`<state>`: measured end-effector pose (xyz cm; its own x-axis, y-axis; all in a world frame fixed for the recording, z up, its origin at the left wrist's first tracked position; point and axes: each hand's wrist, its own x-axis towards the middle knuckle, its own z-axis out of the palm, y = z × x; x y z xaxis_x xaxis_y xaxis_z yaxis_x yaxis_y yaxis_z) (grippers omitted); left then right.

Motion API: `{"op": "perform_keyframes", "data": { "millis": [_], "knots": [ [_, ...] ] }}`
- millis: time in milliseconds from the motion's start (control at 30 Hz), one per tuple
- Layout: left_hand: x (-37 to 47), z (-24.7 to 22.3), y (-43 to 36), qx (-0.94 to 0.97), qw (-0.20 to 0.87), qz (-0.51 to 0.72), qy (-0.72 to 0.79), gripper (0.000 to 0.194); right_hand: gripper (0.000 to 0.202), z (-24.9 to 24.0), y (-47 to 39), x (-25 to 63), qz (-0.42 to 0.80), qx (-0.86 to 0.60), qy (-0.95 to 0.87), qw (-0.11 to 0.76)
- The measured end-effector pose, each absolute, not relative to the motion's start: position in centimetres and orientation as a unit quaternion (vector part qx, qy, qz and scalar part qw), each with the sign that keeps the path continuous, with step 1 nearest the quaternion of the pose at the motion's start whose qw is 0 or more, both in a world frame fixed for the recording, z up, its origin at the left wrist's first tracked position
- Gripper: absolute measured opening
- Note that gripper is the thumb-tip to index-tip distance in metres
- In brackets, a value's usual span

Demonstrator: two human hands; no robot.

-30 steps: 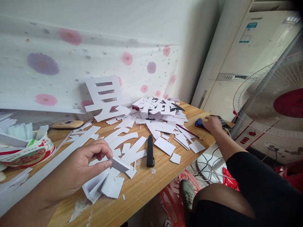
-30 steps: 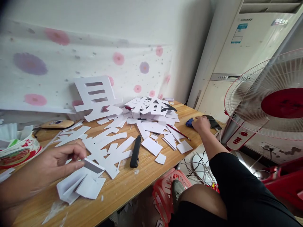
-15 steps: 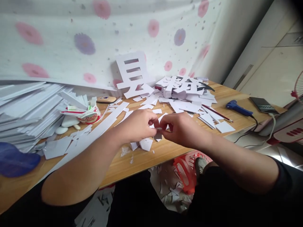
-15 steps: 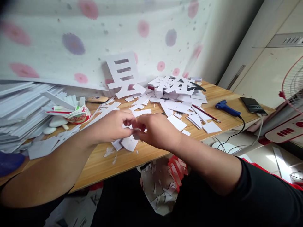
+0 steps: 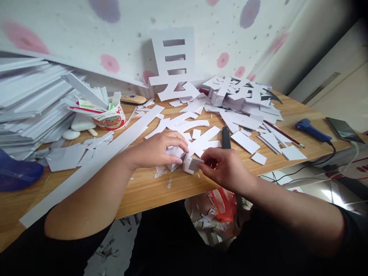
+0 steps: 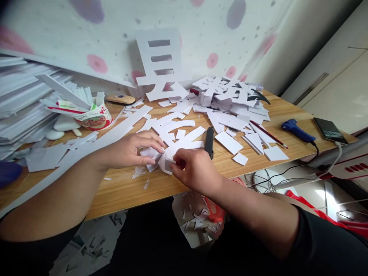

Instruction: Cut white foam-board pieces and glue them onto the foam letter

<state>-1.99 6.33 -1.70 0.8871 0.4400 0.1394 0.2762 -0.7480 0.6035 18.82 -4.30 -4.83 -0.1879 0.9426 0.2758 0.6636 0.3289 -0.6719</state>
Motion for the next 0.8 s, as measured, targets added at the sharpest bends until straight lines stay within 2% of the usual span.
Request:
{"op": "perform_keyframes", "data": {
  "millis": [233, 800],
  "knots": [
    [-1.3, -3.3, 6.4, 0.925, 0.283, 0.193, 0.167, 0.005, 0.013, -5.6, -4.1, 18.5, 0.189, -0.532, -0.767, 0.305],
    [-0.9, -4.2, 6.2, 0.921, 0.268, 0.215, 0.184, 0.003, 0.014, -6.5, -4.0, 18.2, 0.161, -0.51, -0.789, 0.302]
  ]
}}
